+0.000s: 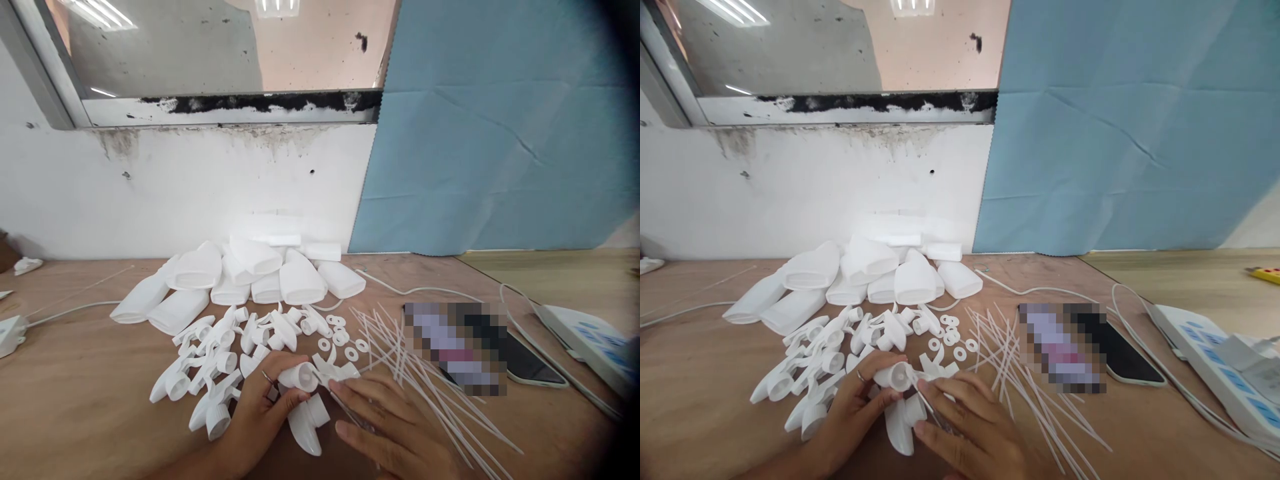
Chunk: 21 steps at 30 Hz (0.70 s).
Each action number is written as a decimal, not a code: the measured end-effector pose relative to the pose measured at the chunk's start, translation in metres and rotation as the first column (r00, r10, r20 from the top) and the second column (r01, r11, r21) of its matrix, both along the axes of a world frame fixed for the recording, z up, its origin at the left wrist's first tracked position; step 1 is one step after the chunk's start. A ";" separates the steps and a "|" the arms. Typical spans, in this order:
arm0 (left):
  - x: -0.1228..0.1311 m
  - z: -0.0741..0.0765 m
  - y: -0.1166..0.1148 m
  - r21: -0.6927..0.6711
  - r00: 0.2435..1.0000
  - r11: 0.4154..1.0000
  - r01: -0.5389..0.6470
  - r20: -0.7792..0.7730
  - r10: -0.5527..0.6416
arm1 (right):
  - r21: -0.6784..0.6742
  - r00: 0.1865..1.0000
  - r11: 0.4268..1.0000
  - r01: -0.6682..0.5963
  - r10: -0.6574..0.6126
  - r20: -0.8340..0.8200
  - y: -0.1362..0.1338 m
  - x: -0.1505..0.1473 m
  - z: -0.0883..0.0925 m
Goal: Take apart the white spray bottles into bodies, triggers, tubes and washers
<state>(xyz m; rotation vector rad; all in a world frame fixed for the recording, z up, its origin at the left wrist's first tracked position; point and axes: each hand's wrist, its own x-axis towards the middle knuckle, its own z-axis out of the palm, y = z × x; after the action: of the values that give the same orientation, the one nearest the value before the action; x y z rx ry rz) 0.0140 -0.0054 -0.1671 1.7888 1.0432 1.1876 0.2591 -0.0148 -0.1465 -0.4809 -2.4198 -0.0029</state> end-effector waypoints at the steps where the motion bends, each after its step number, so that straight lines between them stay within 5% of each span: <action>1: 0.000 -0.001 0.000 -0.003 1.000 1.000 0.003 0.001 -0.003 | 0.005 1.000 1.000 0.015 -0.015 -0.009 0.001 0.002 0.001; 7: 0.000 -0.002 0.001 0.019 1.000 1.000 0.008 -0.002 -0.008 | -0.210 0.939 0.932 0.296 -0.324 -0.116 0.007 0.010 0.008; 14: 0.000 0.001 0.000 0.129 0.997 0.992 0.015 -0.076 -0.005 | -0.436 0.879 0.864 0.252 -0.393 -0.271 0.020 0.017 -0.004; 21: 0.002 0.003 -0.004 0.231 0.991 0.970 0.072 -0.125 -0.044 | -0.315 0.820 0.836 0.450 -0.526 -0.225 0.051 0.060 0.000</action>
<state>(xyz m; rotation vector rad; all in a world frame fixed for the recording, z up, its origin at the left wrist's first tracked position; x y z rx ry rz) 0.0163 -0.0099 -0.1637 2.0825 0.9407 1.2223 0.3187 0.0363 -0.1467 -1.1326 -1.9388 0.1425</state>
